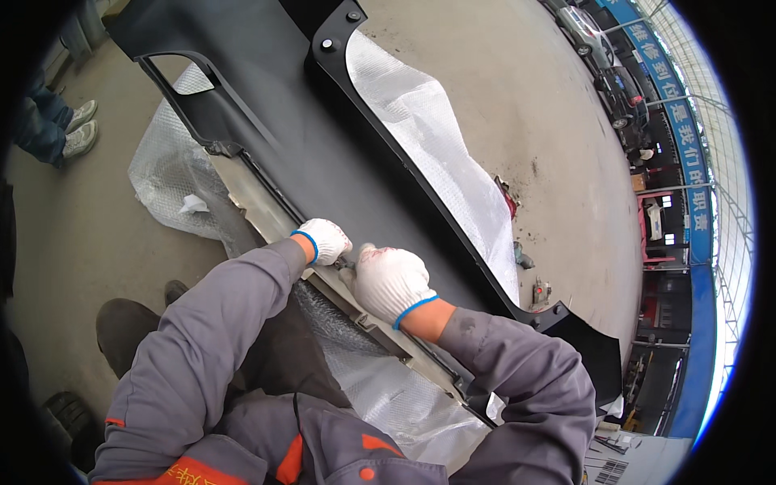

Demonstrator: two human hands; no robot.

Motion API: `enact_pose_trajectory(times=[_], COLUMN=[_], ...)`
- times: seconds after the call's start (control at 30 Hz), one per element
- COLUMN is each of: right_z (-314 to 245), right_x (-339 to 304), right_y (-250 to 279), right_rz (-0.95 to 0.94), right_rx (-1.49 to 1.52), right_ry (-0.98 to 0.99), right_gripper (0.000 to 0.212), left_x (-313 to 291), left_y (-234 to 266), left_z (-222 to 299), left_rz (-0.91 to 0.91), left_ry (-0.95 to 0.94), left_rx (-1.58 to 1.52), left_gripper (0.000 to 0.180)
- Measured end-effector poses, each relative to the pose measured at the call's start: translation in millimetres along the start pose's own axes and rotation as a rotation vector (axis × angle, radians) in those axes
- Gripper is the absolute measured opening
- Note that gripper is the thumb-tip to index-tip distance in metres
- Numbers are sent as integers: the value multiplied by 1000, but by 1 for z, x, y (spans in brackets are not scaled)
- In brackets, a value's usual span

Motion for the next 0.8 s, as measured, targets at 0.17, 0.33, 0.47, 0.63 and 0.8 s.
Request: enact_pose_trajectory(times=[0.17,0.33,0.47,0.63,0.8], right_z=[-6,9,22,-6,23], right_x=[6,14,4,7,6], right_y=[-1,-4,-8,-10,-15], right_rz=[39,-203,-112,6,-224], right_rx=[-17,92,120,-52,193], right_ry=[-19,-75,-70,215,-125], right_gripper=[48,42,52,44,50], left_x=[1,0,-2,-4,-1], left_y=[2,0,6,10,7], left_z=[2,0,2,3,1], left_rz=[-18,-26,-17,-40,-60], left_ry=[1,-5,-15,9,20], left_rx=[-5,21,2,20,-14], left_gripper=[30,31,30,30,28])
Point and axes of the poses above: each hand's wrist, its own x-axis towards the middle knuckle, its own y-axis out of the back of the hand, z = x × y, the point moved 7 cm from there along x, towards the middle knuckle, and after that the axes turned 13 degrees about z, right-handed, at the moved point
